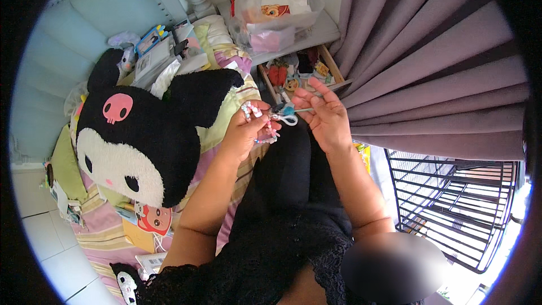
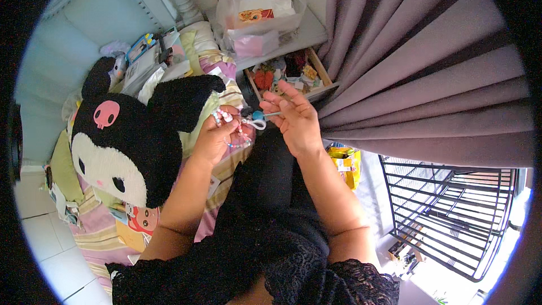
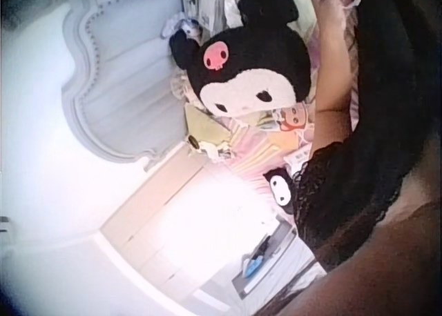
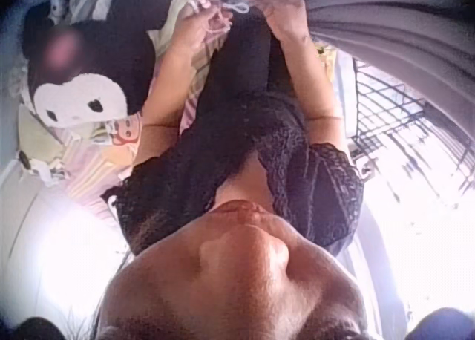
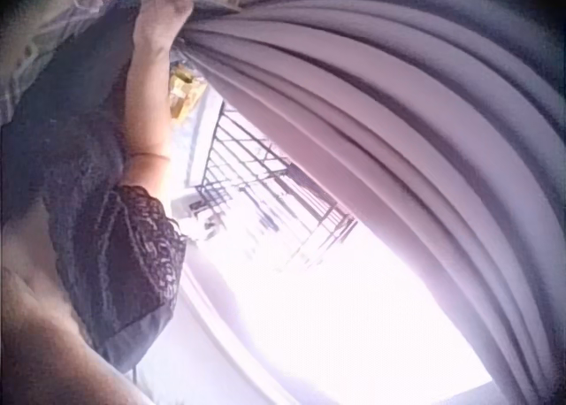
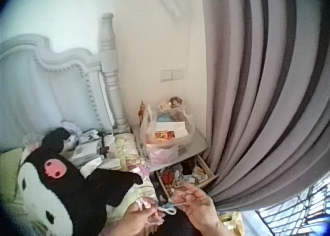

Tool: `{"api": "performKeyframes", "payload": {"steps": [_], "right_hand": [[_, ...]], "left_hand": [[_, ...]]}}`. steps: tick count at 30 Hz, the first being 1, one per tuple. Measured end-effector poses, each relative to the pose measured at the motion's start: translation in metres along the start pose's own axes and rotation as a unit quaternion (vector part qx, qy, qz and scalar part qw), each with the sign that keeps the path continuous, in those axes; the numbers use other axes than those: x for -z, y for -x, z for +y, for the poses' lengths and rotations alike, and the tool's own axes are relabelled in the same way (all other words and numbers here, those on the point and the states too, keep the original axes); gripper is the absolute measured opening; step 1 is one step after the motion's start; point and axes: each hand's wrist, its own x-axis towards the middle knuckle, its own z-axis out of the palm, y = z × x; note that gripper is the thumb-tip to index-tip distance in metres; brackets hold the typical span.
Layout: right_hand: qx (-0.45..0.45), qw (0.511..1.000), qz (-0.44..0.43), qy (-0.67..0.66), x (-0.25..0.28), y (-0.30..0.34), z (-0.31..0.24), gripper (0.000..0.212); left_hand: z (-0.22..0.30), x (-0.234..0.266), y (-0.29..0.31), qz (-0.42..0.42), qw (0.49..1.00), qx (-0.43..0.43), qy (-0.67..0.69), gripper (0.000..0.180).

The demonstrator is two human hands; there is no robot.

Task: The person sorts through various personal items on a bed, including papers, a small orange toy, and a large plush. They open a bedside drawer and handle decorative cards, a hair clip, and small containers, placing some items back into the drawer.

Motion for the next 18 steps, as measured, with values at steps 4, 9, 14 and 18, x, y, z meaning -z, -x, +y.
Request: {"api": "performKeyframes", "payload": {"steps": [4, 9, 14, 18], "right_hand": [[-0.046, 0.999, 0.007, 0.013, -0.007, 0.011, -0.007, 0.034], [-0.126, 0.986, 0.035, 0.103, -0.003, 0.023, 0.008, 0.037], [-0.222, 0.975, -0.015, 0.000, -0.017, 0.035, 0.011, 0.034], [-0.101, 0.992, -0.055, 0.048, -0.009, 0.037, 0.018, 0.018]], "left_hand": [[0.003, -0.002, 0.007, -0.005, 0.999, -0.034, -0.005, 0.019], [0.006, -0.012, 0.012, -0.038, 0.996, -0.071, -0.050, 0.019], [0.011, -0.018, 0.022, -0.129, 0.985, -0.068, -0.097, 0.022], [0.011, -0.017, 0.023, -0.124, 0.972, -0.081, -0.180, 0.022]]}}
